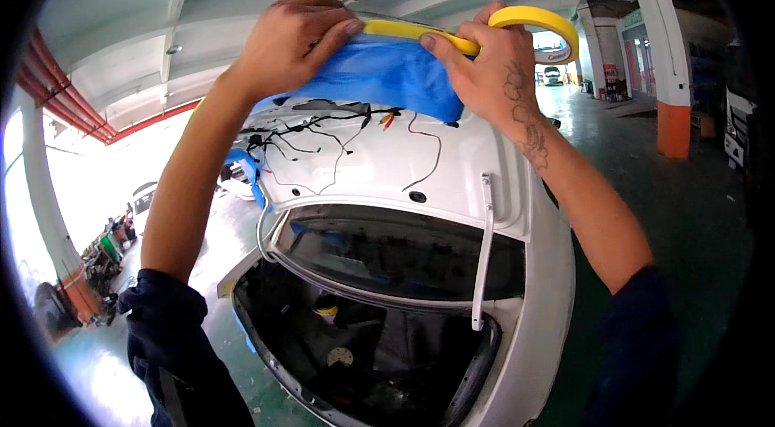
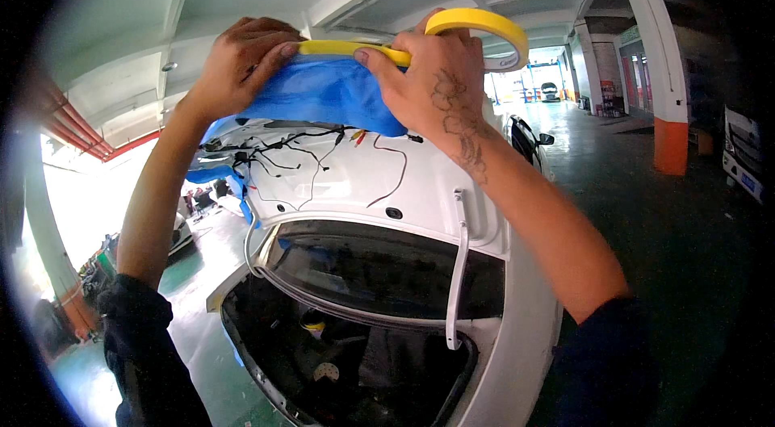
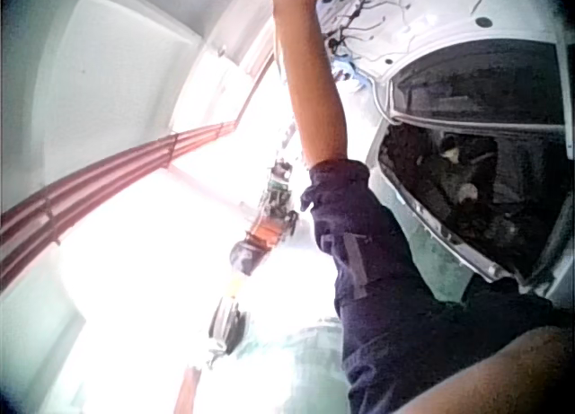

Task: The person applies blue masking paper and yellow masking tape to the front fender and hood of a white car. They smooth the paper and tape along the wheel arch, hood edge, and trunk area to protect surfaces during bodywork.

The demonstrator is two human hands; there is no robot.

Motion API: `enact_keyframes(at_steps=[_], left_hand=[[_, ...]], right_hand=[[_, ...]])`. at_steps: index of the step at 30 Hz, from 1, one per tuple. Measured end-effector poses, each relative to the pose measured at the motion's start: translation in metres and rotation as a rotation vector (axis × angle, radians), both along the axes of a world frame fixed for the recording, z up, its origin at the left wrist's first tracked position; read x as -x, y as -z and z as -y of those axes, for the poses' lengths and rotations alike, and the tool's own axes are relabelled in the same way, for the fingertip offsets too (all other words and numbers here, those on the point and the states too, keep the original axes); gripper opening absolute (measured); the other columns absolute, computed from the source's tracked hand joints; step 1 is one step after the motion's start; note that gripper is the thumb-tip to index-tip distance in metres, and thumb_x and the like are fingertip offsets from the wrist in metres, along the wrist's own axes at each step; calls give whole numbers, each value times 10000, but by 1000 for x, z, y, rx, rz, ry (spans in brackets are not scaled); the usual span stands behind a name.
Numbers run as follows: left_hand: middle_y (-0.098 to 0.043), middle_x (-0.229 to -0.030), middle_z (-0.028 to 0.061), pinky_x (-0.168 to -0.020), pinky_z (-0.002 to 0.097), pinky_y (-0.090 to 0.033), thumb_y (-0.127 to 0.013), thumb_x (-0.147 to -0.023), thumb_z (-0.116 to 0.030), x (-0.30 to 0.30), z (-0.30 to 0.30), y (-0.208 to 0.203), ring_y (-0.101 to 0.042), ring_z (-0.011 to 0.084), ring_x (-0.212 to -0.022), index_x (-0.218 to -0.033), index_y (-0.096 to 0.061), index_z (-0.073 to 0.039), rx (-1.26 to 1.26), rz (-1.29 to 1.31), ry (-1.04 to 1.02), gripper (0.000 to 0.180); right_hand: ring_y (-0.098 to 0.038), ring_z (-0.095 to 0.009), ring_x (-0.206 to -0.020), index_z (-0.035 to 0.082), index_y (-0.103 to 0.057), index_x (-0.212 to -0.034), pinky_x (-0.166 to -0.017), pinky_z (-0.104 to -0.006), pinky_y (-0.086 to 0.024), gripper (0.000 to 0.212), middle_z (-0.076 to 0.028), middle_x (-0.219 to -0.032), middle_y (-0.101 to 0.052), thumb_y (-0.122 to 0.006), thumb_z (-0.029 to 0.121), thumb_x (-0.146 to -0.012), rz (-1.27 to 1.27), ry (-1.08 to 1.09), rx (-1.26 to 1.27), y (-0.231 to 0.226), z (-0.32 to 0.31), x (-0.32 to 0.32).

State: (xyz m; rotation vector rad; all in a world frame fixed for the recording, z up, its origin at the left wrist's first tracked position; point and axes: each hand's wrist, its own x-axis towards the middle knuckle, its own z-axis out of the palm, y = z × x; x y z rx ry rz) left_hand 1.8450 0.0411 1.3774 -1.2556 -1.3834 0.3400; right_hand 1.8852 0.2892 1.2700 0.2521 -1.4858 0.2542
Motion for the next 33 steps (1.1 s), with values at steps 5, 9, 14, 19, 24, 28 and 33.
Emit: enact_keyframes(at_steps=[5, 9, 14, 19, 24, 28, 33], left_hand=[[-713, -1115, 184, -994, 452, -470, -450, -1043, -284, -14, 6, 4, -641, 350, -1111, -1067, -712, -14, -4, 4, -164, 378], [-721, -1102, 156, -1020, 455, -469, -431, -1056, -289, -31, -1, 16, -639, 343, -1132, -1036, -714, -18, -131, 63, -283, 393], [-712, -1095, 191, -1002, 468, -470, -468, -1049, -290, -41, -7, 16, -644, 352, -1110, -1083, -710, 0, -104, -6, -317, 379], [-687, -1181, 182, -1032, 460, -445, -426, -1061, -329, -54, -18, 13, -617, 344, -1147, -1166, -683, -33, -135, 86, -465, 406], [-580, -1377, 155, -1122, 489, -388, -466, -1038, -347, -39, -86, 45, -530, 352, -1289, -1398, -527, -92, -155, -107, -454, 445], [-520, -1460, 124, -1139, 511, -366, -496, -1016, -387, -37, -113, 67, -485, 330, -1352, -1464, -460, -129, -96, -371, -558, 517], [-550, -1421, 141, -1139, 501, -369, -496, -1019, -390, -39, -119, 65, -492, 330, -1347, -1426, -496, -101, -96, -210, -581, 500]], right_hand=[[-552, -215, -832, 19, -758, -825, -799, -416, -400, 457, -108, -818, -558, -719, 468, -899, 85, -47, 37, 37, -54, 33], [-521, -202, -831, 22, -740, -793, -751, -407, -391, 455, -105, -863, -521, -721, 464, -900, 76, -188, 104, 28, -83, 38], [-534, -193, -711, 31, -748, -785, -672, -385, -411, 468, -80, -725, -546, -703, 480, -912, -102, -138, -49, 2, -97, 38], [-633, -180, -611, 35, -767, -797, -642, -339, -506, 530, -61, -580, -617, -673, 543, -913, 369, -323, -25, -27, -101, 54], [-669, -179, -600, 36, -769, -808, -643, -321, -539, 541, -75, -602, -651, -714, 572, -860, 514, -400, -27, -38, -107, 64], [-672, -214, -599, 48, -758, -775, -634, -342, -537, 556, -89, -624, -663, -717, 600, -833, 451, -486, -38, -34, -106, 67], [-632, -192, -528, 65, -761, -782, -565, -328, -501, 538, -77, -577, -633, -733, 602, -801, 538, -480, -52, -31, -140, 72]])
